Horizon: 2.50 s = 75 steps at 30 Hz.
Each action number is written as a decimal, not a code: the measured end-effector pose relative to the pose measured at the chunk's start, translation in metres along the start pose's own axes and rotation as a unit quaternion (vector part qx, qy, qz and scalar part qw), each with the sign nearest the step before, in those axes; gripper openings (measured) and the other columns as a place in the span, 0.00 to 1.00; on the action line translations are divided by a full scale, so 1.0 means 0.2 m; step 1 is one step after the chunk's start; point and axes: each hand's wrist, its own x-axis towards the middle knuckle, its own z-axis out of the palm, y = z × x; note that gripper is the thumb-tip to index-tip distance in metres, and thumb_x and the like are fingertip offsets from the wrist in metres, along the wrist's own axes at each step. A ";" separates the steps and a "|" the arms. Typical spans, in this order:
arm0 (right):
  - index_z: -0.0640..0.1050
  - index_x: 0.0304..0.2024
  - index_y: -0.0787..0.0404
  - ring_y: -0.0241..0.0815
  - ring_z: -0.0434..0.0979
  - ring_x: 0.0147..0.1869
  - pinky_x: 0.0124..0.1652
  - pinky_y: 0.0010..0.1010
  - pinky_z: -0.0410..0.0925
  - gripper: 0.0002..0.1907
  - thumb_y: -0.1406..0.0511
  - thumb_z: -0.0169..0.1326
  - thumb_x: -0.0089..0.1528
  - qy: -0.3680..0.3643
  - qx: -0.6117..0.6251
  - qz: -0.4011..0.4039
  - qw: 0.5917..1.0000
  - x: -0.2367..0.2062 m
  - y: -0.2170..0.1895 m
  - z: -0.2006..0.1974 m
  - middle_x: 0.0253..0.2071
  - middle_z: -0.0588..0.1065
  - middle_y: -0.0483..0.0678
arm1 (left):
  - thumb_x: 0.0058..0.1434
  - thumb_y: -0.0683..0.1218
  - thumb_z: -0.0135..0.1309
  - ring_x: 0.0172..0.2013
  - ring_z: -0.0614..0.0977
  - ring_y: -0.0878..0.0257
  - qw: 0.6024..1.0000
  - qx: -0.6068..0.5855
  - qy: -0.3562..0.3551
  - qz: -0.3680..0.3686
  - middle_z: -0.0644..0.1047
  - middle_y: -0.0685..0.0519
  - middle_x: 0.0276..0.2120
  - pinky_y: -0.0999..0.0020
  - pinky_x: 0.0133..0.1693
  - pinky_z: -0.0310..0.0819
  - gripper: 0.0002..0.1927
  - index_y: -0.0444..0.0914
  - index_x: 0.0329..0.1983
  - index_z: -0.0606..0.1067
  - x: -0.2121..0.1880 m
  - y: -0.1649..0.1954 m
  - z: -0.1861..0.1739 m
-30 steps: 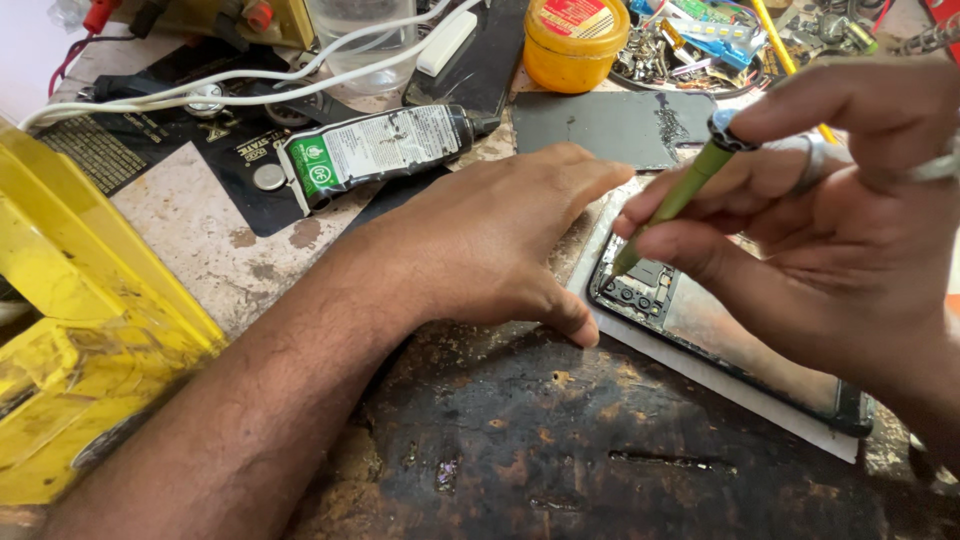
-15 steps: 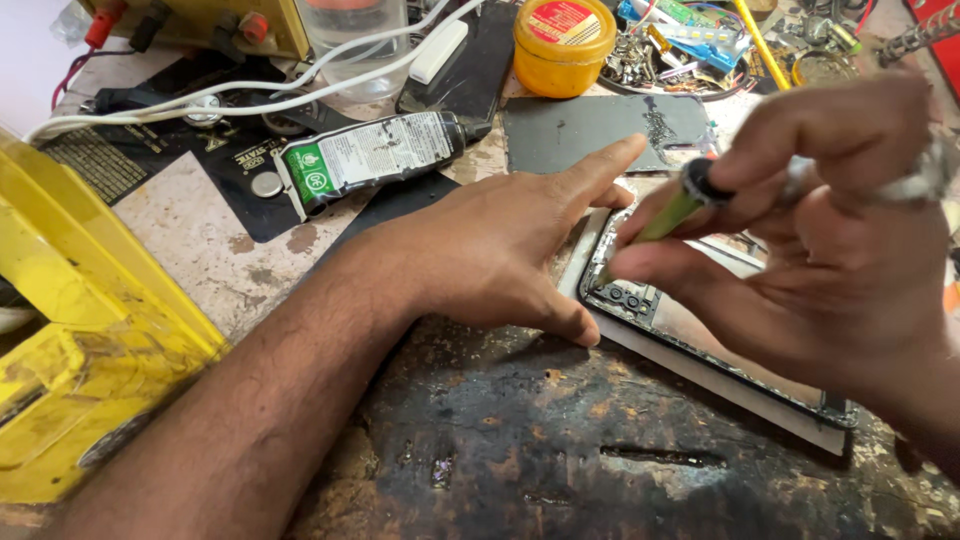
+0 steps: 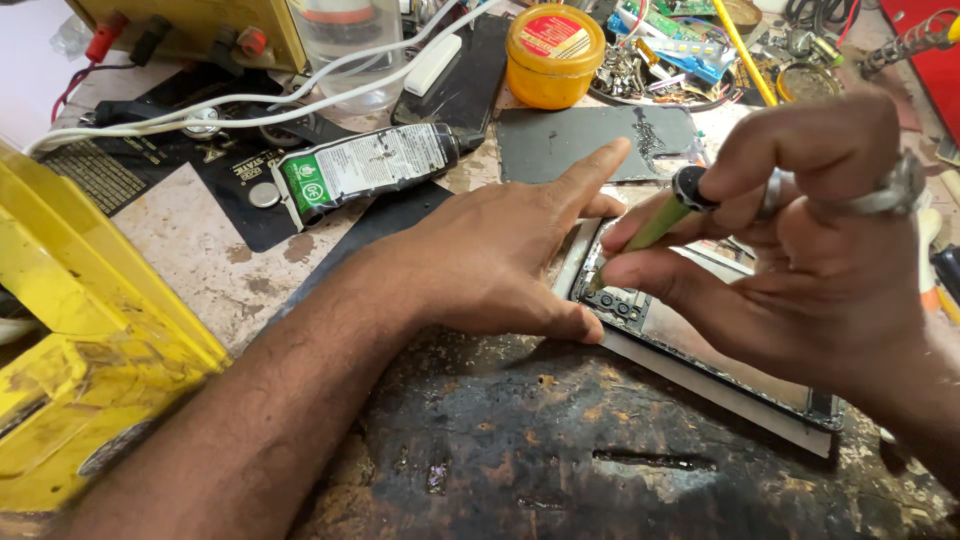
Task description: The person works on a disassembled smartphone lying on a repair bench, using a small green-handled prying tool to scrape and lift old adhesive and residue from the phone's frame and internal edges. They hold the phone steady with one hand while working the tool around the perimeter, occasionally repositioning the phone and setting the tool down to pick up other small parts.
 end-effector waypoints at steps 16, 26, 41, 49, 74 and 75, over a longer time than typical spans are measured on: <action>0.55 0.55 0.64 0.40 0.83 0.52 0.47 0.24 0.78 0.34 0.74 0.67 0.60 0.013 -0.045 -0.059 0.997 -0.01 0.00 0.08 0.54 0.54 0.50 | 0.38 0.60 0.70 0.61 0.77 0.49 0.999 -0.029 0.025 0.000 0.74 0.51 0.65 0.58 0.60 0.69 0.66 0.40 0.77 0.49 -0.03 0.00 -0.02; 0.57 0.54 0.61 0.37 0.82 0.50 0.44 0.19 0.79 0.32 0.74 0.65 0.59 -0.010 0.030 -0.072 0.997 -0.04 -0.04 0.11 0.48 0.61 0.49 | 0.35 0.58 0.75 0.59 0.77 0.50 0.998 -0.050 -0.003 -0.028 0.75 0.50 0.62 0.58 0.58 0.70 0.66 0.45 0.76 0.52 -0.05 0.03 -0.06; 0.60 0.53 0.57 0.36 0.84 0.43 0.36 0.25 0.74 0.33 0.70 0.71 0.59 -0.001 0.008 -0.091 0.996 -0.03 -0.02 0.15 0.41 0.71 0.45 | 0.34 0.59 0.74 0.54 0.82 0.52 0.999 -0.038 0.009 -0.024 0.76 0.52 0.62 0.59 0.53 0.75 0.65 0.45 0.75 0.53 -0.07 0.02 -0.06; 0.50 0.62 0.67 0.43 0.86 0.50 0.50 0.32 0.82 0.33 0.75 0.60 0.69 0.087 0.013 0.039 0.995 0.04 0.03 -0.03 0.43 0.80 0.53 | 0.39 0.65 0.75 0.59 0.75 0.43 0.999 0.030 0.010 -0.011 0.68 0.41 0.66 0.51 0.59 0.65 0.73 0.47 0.80 0.42 -0.07 0.01 -0.04; 0.51 0.66 0.62 0.43 0.85 0.51 0.48 0.34 0.82 0.27 0.71 0.52 0.72 0.054 0.066 0.145 0.986 0.10 0.32 -0.08 0.47 0.79 0.55 | 0.35 0.69 0.76 0.64 0.71 0.43 0.997 -0.014 0.023 0.073 0.67 0.38 0.67 0.55 0.60 0.65 0.74 0.38 0.78 0.49 -0.12 0.06 -0.08; 0.52 0.66 0.63 0.40 0.84 0.49 0.47 0.31 0.81 0.26 0.71 0.51 0.72 0.054 0.067 0.142 0.986 0.10 0.31 -0.07 0.45 0.78 0.54 | 0.34 0.69 0.75 0.63 0.71 0.44 0.998 -0.009 0.005 0.057 0.67 0.38 0.66 0.55 0.60 0.65 0.76 0.39 0.79 0.47 -0.12 0.06 -0.07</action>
